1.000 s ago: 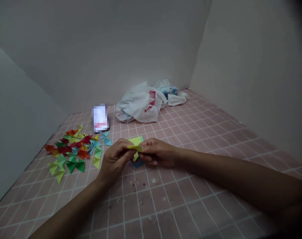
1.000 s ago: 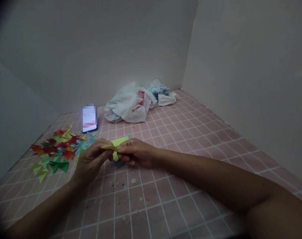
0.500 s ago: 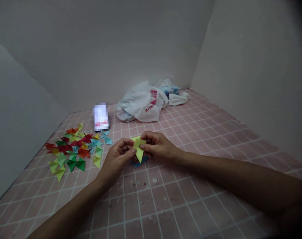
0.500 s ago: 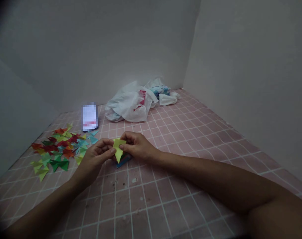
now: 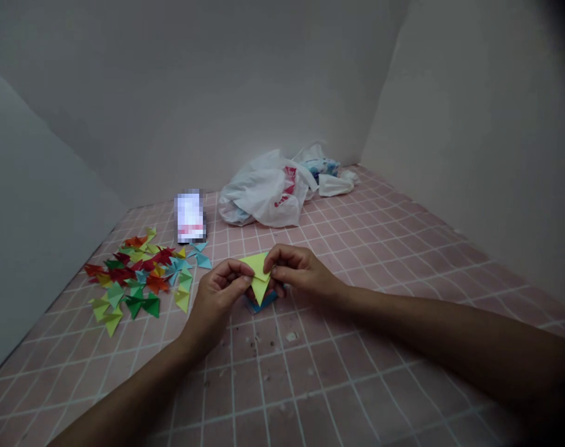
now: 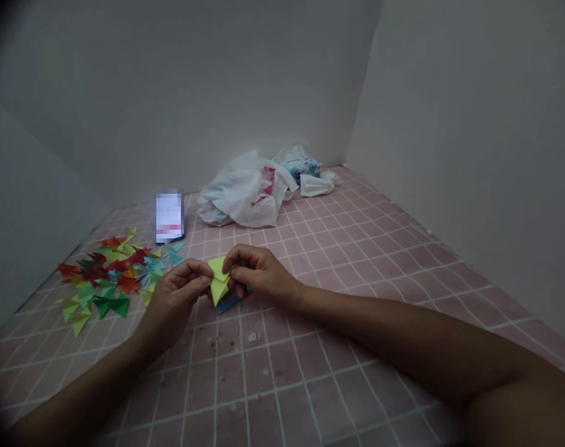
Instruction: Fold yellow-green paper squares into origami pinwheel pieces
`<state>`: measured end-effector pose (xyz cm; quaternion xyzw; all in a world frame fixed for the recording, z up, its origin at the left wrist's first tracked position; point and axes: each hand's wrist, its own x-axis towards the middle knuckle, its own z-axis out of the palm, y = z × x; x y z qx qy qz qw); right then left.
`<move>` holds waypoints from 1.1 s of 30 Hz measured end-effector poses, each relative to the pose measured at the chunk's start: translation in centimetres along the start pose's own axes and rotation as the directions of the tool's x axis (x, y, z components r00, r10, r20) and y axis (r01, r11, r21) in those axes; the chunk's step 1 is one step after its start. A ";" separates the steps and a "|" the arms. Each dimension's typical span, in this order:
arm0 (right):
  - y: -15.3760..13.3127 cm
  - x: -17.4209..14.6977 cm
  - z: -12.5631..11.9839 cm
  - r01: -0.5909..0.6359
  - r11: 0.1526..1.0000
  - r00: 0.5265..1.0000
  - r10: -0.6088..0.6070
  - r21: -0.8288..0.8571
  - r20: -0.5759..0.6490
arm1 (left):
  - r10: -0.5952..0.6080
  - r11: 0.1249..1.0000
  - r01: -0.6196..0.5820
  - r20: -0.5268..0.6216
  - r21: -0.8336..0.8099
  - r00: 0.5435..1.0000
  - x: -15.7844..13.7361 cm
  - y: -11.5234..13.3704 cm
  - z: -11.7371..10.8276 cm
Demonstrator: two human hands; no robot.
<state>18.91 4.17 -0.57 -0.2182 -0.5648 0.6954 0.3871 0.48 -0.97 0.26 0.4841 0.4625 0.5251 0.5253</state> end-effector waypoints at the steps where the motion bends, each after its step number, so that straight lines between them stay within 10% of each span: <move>1: 0.0 0.0 0.0 -0.001 1.000 1.000 0.001 0.010 0.007 | 0.007 1.000 -0.007 0.004 0.003 1.000 0.0 -0.1 0.0; 33: 0.4 0.1 -0.1 -0.073 0.993 0.996 0.068 0.089 0.061 | 0.056 0.991 -0.056 0.003 0.122 0.998 0.2 0.5 0.3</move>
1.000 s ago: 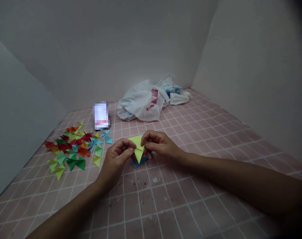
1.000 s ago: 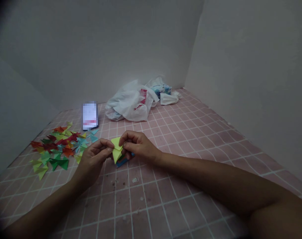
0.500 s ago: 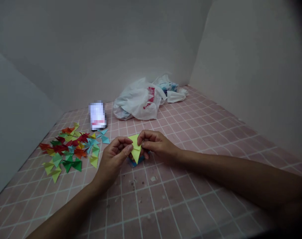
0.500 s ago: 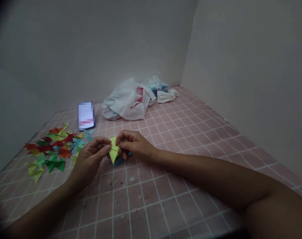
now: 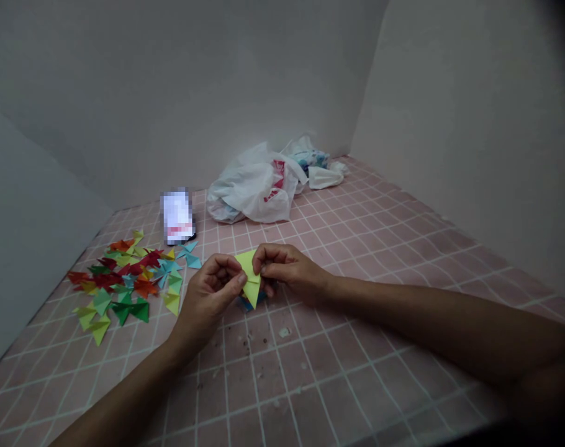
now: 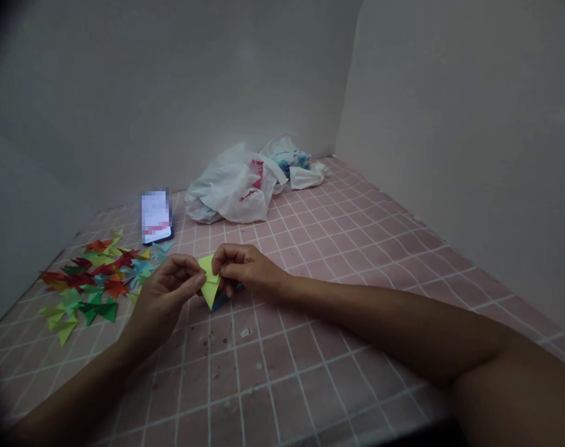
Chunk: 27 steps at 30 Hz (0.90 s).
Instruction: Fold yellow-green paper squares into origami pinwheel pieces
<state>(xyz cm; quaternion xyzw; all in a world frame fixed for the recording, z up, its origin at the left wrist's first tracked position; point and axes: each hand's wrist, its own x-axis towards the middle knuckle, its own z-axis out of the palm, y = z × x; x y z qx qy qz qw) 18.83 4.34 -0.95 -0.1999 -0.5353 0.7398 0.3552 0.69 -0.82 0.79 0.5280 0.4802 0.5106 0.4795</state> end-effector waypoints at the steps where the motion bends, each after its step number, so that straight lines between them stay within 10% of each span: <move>1: 0.0 0.0 0.0 0.005 1.000 1.000 -0.005 -0.011 -0.003 | 0.005 1.000 -0.005 0.001 0.010 1.000 0.0 0.0 0.0; 14: 0.4 0.0 0.2 -0.156 0.988 0.987 0.157 0.007 -0.026 | 0.121 0.974 -0.109 -0.051 0.198 0.991 -0.1 0.6 0.4; 27: 0.0 0.1 0.2 -0.143 0.989 0.987 0.141 -0.022 -0.072 | -0.117 0.988 0.113 0.028 0.102 0.993 0.2 0.2 -0.1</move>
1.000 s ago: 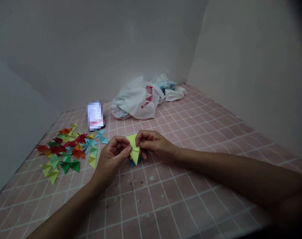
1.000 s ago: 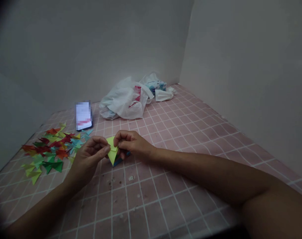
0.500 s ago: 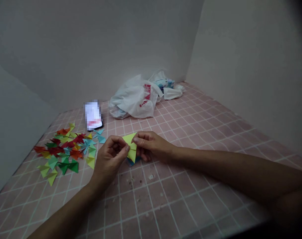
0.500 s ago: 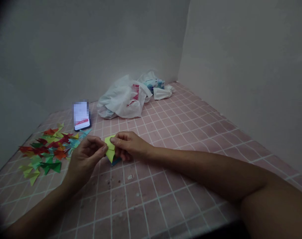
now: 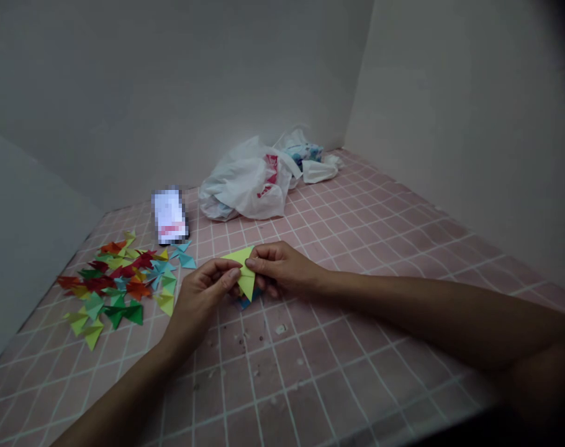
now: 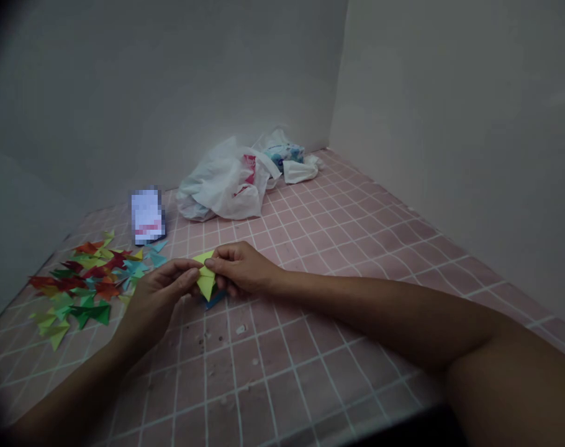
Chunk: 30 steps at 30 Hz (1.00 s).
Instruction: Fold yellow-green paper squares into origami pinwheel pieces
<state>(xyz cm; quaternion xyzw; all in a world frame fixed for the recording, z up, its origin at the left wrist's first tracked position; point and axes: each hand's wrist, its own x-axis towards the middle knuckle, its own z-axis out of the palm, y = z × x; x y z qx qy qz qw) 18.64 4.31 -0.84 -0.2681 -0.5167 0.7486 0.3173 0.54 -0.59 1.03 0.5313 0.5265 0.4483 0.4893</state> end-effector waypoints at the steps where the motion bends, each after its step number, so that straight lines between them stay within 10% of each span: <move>1: 0.0 0.0 0.0 0.014 1.000 1.000 -0.014 -0.013 -0.003 | -0.017 1.000 0.017 0.013 0.004 1.000 0.1 0.0 0.0; 30: 0.2 0.2 0.4 -0.069 0.997 0.998 0.069 -0.033 0.005 | -0.050 0.996 0.040 -0.131 -0.080 0.990 0.2 -0.6 -0.1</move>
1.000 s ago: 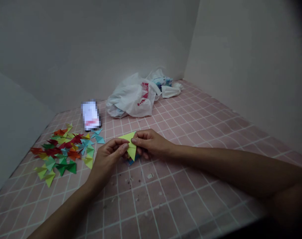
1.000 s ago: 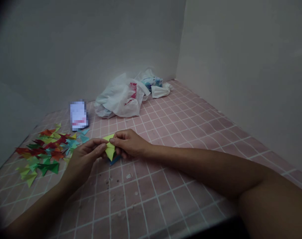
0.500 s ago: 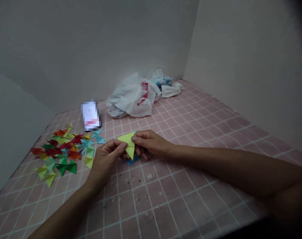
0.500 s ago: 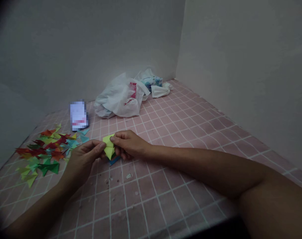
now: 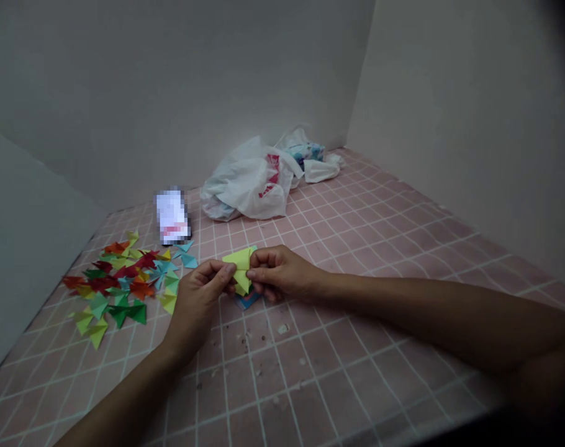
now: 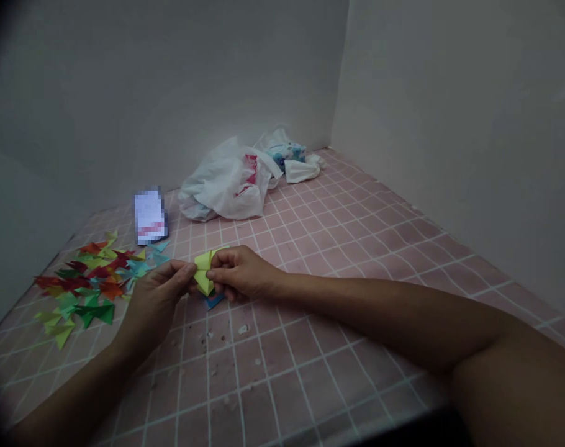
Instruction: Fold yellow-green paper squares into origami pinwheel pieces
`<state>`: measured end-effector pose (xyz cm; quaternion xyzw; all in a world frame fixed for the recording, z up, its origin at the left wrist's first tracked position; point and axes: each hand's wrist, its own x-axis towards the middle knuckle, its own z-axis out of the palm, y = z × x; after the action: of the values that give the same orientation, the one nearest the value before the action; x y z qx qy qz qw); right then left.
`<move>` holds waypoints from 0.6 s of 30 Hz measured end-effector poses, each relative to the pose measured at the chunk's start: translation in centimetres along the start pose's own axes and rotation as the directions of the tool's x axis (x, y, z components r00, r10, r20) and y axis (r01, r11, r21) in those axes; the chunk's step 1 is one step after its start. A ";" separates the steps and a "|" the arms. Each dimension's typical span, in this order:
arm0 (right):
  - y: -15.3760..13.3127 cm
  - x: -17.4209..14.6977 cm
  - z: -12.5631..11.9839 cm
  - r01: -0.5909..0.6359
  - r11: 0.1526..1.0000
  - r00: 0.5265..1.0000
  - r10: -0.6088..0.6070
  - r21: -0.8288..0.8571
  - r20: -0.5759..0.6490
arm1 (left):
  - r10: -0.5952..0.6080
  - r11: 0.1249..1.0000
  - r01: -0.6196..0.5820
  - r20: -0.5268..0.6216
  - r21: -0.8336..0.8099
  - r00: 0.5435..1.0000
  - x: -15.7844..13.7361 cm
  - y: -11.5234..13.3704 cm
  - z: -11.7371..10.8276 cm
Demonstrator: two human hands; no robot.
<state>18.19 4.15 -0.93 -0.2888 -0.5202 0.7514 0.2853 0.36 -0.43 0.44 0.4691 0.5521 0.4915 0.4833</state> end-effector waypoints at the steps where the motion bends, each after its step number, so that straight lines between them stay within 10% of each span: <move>1: 0.0 0.0 0.0 0.000 1.000 1.000 0.000 -0.001 -0.001 | 0.008 1.000 -0.008 0.000 0.005 1.000 0.0 0.0 0.0; 18: 0.4 -0.1 0.2 -0.044 0.998 0.999 0.044 0.054 0.002 | 0.154 0.958 -0.133 -0.065 0.254 0.986 -0.6 0.5 0.3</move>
<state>18.08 3.88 -1.22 -0.2920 -0.4935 0.7714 0.2760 0.72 -0.94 0.99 0.5435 0.5938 0.4715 0.3601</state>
